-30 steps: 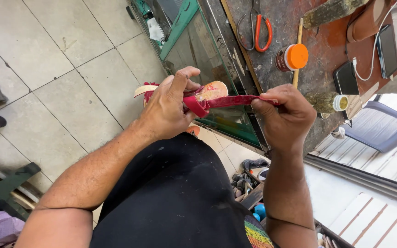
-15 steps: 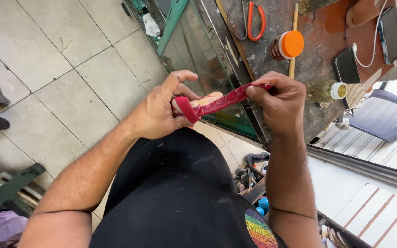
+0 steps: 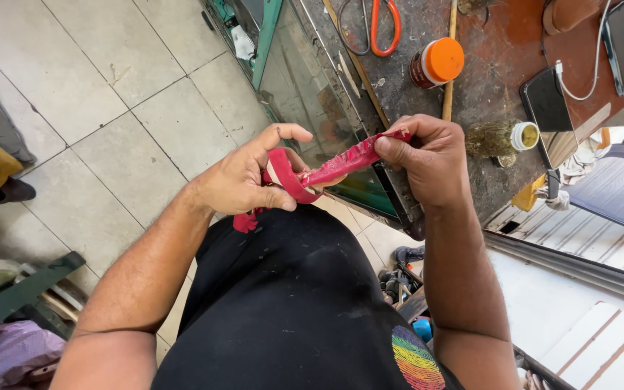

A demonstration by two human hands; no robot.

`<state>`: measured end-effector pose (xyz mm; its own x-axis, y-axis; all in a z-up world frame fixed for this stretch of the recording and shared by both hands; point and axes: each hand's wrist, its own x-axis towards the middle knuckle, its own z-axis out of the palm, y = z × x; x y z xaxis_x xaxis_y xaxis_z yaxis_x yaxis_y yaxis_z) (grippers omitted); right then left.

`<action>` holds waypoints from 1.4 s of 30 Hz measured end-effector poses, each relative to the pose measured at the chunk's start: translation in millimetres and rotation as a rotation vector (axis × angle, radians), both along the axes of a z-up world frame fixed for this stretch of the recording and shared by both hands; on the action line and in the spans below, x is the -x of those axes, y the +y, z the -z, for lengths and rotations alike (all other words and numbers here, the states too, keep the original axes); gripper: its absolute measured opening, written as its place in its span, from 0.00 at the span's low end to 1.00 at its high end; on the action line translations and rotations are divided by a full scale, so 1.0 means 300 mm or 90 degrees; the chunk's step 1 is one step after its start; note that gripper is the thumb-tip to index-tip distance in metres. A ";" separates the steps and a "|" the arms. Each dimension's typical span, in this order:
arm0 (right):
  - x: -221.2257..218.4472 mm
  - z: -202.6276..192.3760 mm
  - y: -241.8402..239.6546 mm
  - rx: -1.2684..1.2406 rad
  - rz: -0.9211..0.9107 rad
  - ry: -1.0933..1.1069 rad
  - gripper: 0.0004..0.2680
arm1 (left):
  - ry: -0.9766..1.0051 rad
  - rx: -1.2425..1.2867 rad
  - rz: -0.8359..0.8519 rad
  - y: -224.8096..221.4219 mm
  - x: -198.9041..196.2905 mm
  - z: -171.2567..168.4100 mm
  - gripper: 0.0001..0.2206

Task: Applying adhesive and attaching the fabric upper to the sole of a high-heeled shoe

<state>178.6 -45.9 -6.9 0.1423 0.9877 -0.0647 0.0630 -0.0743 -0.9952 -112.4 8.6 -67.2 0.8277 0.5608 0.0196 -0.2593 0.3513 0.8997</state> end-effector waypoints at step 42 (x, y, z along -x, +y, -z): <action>0.030 0.051 0.067 -0.494 -0.082 -0.170 0.07 | -0.322 0.307 -0.094 -0.041 -0.168 0.252 0.42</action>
